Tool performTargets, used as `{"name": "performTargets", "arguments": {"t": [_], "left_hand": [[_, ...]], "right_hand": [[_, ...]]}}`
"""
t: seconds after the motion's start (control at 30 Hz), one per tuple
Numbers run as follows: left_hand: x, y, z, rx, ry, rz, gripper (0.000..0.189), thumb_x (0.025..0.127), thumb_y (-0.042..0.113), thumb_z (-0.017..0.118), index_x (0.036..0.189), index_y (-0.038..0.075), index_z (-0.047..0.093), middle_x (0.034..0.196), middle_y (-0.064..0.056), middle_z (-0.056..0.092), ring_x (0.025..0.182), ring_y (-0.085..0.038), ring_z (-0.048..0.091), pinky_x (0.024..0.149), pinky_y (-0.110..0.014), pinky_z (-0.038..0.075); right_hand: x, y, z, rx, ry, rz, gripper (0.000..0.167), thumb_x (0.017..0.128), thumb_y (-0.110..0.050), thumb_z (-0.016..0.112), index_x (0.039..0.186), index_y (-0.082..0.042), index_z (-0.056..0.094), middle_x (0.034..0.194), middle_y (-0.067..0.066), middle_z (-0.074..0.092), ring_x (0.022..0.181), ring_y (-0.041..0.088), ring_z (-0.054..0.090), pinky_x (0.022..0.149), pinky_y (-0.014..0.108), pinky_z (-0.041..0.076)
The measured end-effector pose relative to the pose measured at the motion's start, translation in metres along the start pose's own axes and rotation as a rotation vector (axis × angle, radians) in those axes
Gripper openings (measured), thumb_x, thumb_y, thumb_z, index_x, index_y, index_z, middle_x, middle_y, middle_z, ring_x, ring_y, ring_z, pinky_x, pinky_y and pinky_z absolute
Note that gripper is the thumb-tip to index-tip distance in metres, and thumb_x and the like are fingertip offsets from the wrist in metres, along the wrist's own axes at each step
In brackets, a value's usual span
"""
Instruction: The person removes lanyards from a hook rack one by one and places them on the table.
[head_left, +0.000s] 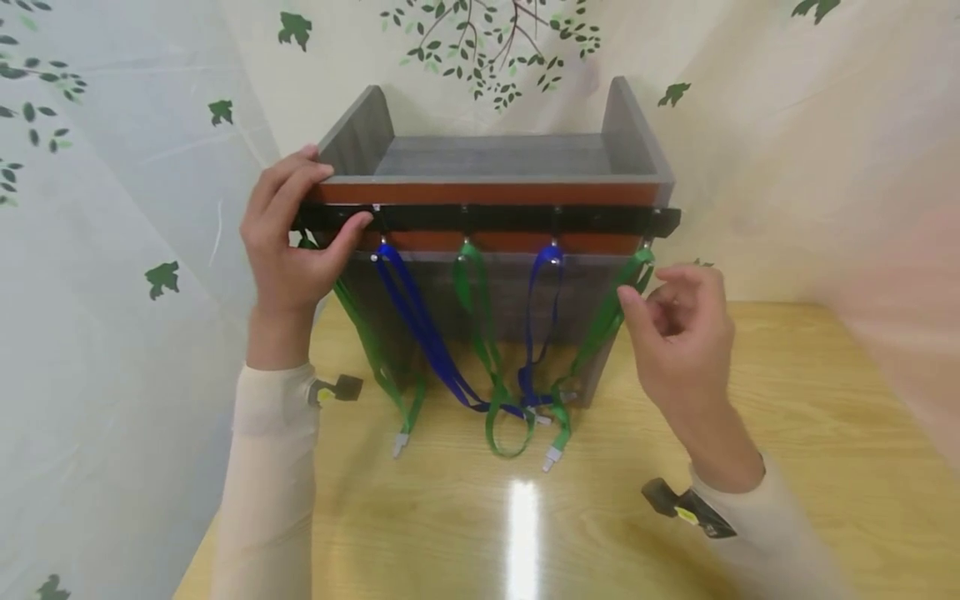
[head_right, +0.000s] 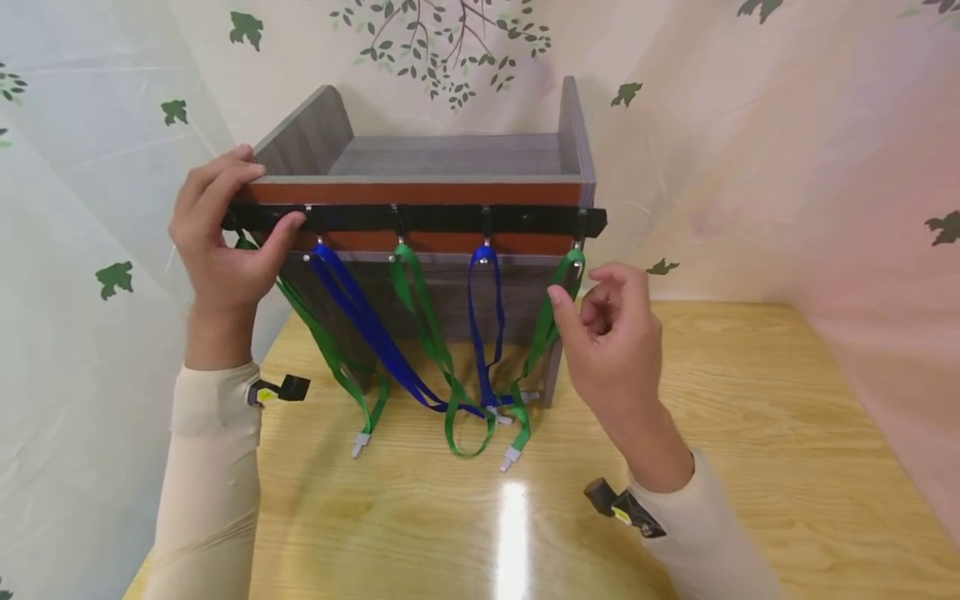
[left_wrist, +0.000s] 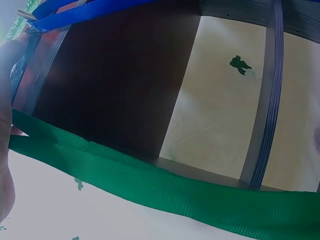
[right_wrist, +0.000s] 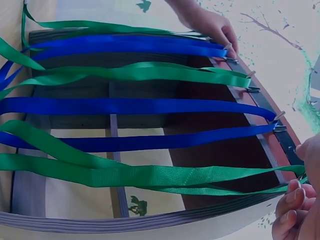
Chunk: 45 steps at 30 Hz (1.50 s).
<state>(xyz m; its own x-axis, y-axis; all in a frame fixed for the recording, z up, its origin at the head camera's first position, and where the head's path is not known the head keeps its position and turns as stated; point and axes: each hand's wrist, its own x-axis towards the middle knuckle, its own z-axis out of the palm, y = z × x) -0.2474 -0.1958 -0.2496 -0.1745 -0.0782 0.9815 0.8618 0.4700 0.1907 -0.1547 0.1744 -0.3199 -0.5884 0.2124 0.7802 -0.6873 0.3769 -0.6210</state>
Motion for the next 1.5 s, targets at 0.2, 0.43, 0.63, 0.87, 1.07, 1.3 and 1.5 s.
{"name": "performTargets", "arguments": {"t": [0.2,0.43,0.63,0.87,1.07,1.3,1.5], "left_hand": [[-0.0017,-0.0012,-0.0001,-0.006,-0.002,-0.001,0.058,0.082,0.048,0.089,0.109,-0.002,0.076,0.110,-0.030,0.072,0.122,-0.039,0.069,0.117,-0.049,0.051],[-0.0004,-0.0004,-0.0001,-0.007,-0.002,-0.003,0.058,0.082,0.049,0.089,0.109,-0.002,0.077,0.111,-0.030,0.072,0.122,-0.039,0.069,0.117,-0.049,0.051],[0.0006,0.0002,-0.0022,0.005,0.000,-0.008,0.059,0.082,0.050,0.088,0.110,-0.001,0.077,0.113,-0.030,0.072,0.123,-0.038,0.069,0.117,-0.049,0.051],[0.0006,0.0002,-0.0023,0.003,-0.001,-0.005,0.058,0.082,0.048,0.089,0.110,-0.001,0.077,0.112,-0.030,0.072,0.123,-0.038,0.069,0.117,-0.049,0.051],[0.0003,0.0001,-0.0027,0.003,0.000,-0.007,0.058,0.082,0.049,0.089,0.110,-0.001,0.077,0.112,-0.029,0.073,0.123,-0.038,0.069,0.116,-0.048,0.052],[0.0001,0.0001,-0.0040,0.001,-0.002,-0.001,0.059,0.082,0.049,0.089,0.110,-0.002,0.077,0.112,-0.029,0.073,0.123,-0.039,0.070,0.117,-0.049,0.052],[-0.0002,0.0004,-0.0040,-0.005,-0.003,-0.001,0.057,0.082,0.047,0.089,0.110,-0.002,0.077,0.113,-0.029,0.073,0.123,-0.038,0.069,0.117,-0.049,0.052]], "right_hand": [[0.0020,-0.0033,0.0008,-0.204,-0.039,0.046,0.049,0.095,-0.032,0.079,0.111,0.008,0.055,0.072,-0.006,0.051,0.060,0.000,0.040,0.056,0.015,0.032],[0.0028,-0.0019,0.0017,-0.265,-0.052,0.019,0.042,0.095,-0.024,0.079,0.110,0.007,0.056,0.070,-0.005,0.052,0.060,-0.004,0.041,0.056,0.013,0.032],[0.0051,-0.0021,0.0030,-0.264,-0.067,0.002,0.035,0.095,-0.018,0.078,0.111,0.006,0.059,0.069,-0.006,0.053,0.058,-0.006,0.042,0.055,0.011,0.033],[0.0053,-0.0053,0.0040,-0.293,-0.054,0.010,0.029,0.095,-0.018,0.077,0.111,0.003,0.065,0.066,0.005,0.060,0.058,-0.006,0.043,0.056,0.010,0.034],[0.0033,-0.0055,0.0043,-0.273,-0.052,0.003,0.022,0.095,-0.014,0.077,0.108,0.002,0.069,0.064,0.006,0.061,0.057,-0.005,0.042,0.055,0.010,0.033],[0.0030,-0.0064,0.0041,-0.227,-0.033,-0.033,0.013,0.097,-0.007,0.071,0.102,0.005,0.068,0.066,0.009,0.063,0.061,-0.004,0.043,0.058,0.009,0.035],[0.0030,-0.0079,0.0037,-0.138,-0.028,-0.049,0.011,0.096,-0.002,0.070,0.099,0.008,0.068,0.067,0.006,0.062,0.061,-0.004,0.046,0.057,0.009,0.037]]}}
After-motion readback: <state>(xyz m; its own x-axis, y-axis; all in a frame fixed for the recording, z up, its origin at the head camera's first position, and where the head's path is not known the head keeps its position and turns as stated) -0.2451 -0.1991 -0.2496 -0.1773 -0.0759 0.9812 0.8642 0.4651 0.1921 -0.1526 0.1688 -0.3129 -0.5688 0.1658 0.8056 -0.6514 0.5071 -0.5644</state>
